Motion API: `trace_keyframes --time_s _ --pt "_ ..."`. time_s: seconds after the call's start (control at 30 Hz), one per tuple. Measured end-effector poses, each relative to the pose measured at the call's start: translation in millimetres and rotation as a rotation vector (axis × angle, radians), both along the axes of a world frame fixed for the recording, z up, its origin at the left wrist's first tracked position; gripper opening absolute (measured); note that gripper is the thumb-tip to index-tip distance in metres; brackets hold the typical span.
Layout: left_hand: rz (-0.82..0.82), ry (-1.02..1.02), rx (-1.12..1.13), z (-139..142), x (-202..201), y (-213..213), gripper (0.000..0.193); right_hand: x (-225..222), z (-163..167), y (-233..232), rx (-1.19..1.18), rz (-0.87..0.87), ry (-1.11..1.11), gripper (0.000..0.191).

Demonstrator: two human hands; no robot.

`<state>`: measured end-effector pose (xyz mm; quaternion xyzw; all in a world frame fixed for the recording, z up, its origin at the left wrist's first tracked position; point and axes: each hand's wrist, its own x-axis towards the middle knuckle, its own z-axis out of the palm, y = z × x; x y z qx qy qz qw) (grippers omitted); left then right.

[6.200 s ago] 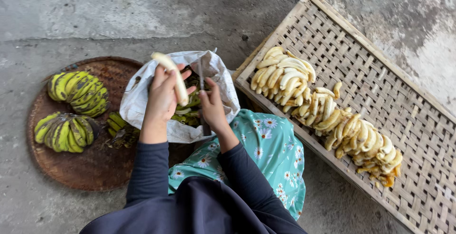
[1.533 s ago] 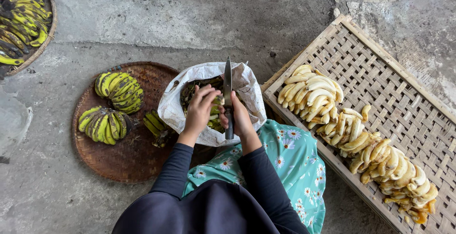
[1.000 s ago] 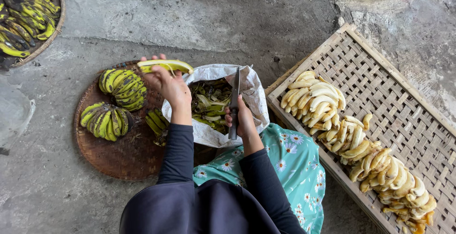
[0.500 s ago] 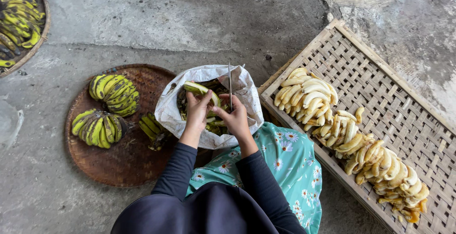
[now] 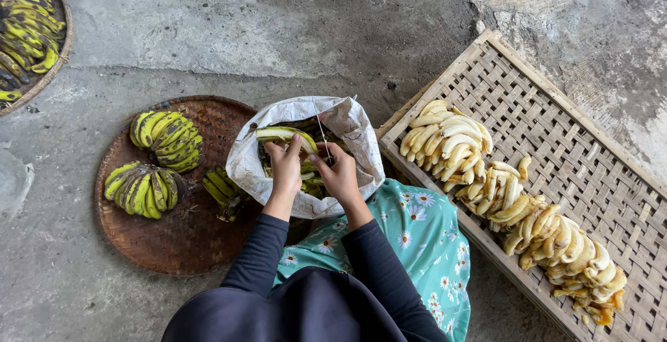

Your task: The person sits on the floor and peels bananas one at a time, using a knife to help remove the skin. The peeled bananas are placed on a woven bamboo rack and the peels are dropped into a white sack.

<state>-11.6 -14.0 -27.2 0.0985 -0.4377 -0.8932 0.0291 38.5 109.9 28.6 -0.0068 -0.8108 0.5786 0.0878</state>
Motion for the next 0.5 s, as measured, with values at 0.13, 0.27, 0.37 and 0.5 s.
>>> trace_keyframes --time_s 0.13,0.27,0.37,0.5 --pt "-0.064 0.031 -0.039 -1.7 -0.7 -2.1 0.04 1.9 0.7 -0.3 -0.037 -0.035 0.059 0.018" --pt "-0.339 -0.025 -0.163 10.5 -4.2 -22.8 0.033 0.5 -5.6 4.7 0.198 -0.195 0.179 0.012" --pt "-0.688 0.02 -0.294 32.8 4.1 -56.6 0.036 -8.2 -17.3 12.9 0.066 -0.35 0.101 0.012" --pt "-1.024 0.242 -0.264 61.2 18.6 -88.5 0.052 -24.9 -39.3 32.6 -0.055 -0.534 0.187 0.013"
